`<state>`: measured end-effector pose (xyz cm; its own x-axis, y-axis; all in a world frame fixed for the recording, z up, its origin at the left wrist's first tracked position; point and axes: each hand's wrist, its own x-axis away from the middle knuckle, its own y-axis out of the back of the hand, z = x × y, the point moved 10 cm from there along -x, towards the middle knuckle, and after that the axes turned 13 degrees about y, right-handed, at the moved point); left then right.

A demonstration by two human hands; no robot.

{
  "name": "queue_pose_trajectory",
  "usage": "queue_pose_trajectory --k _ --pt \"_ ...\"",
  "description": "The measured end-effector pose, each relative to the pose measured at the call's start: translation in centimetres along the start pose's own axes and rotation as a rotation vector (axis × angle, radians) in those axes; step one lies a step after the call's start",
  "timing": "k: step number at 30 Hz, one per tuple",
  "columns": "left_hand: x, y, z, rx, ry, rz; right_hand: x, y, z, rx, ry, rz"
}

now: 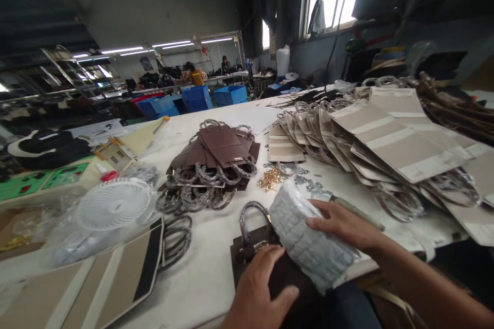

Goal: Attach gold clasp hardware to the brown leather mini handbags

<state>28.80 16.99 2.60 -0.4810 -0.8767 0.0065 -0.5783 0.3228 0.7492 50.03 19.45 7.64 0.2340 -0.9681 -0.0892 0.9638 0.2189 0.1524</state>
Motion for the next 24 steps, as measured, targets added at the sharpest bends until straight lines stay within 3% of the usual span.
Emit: queue_pose_trajectory --k 3,5,9,12,15,19,22,24 --pt "-2.2 2.8 -3.8 0.100 -0.007 -0.154 0.6 0.6 0.9 0.028 0.043 -0.029" --pt "-3.5 3.7 -6.2 0.087 -0.081 -0.244 0.9 1.4 1.0 0.114 0.058 -0.094" --pt "-5.1 2.5 -9.7 0.038 -0.223 -0.307 0.8 2.1 1.6 0.450 0.147 -0.111" --pt "-5.7 0.9 -10.5 0.027 -0.205 -0.341 0.0 2.3 2.0 0.740 0.196 -0.073" --pt "-6.2 -0.1 -10.7 0.022 -0.169 -0.389 -0.9 2.5 1.8 1.000 0.151 0.003" --pt "-7.2 -1.1 -11.7 -0.109 -0.273 -0.422 -1.2 3.5 0.8 1.232 0.065 0.003" --pt "-7.9 -1.8 -12.0 -0.169 -0.337 -0.444 -0.6 4.6 0.0 1.226 0.073 -0.092" --pt "-8.0 -1.9 -12.0 -0.163 -0.357 -0.457 -0.2 5.5 -0.7 1.023 0.080 -0.160"
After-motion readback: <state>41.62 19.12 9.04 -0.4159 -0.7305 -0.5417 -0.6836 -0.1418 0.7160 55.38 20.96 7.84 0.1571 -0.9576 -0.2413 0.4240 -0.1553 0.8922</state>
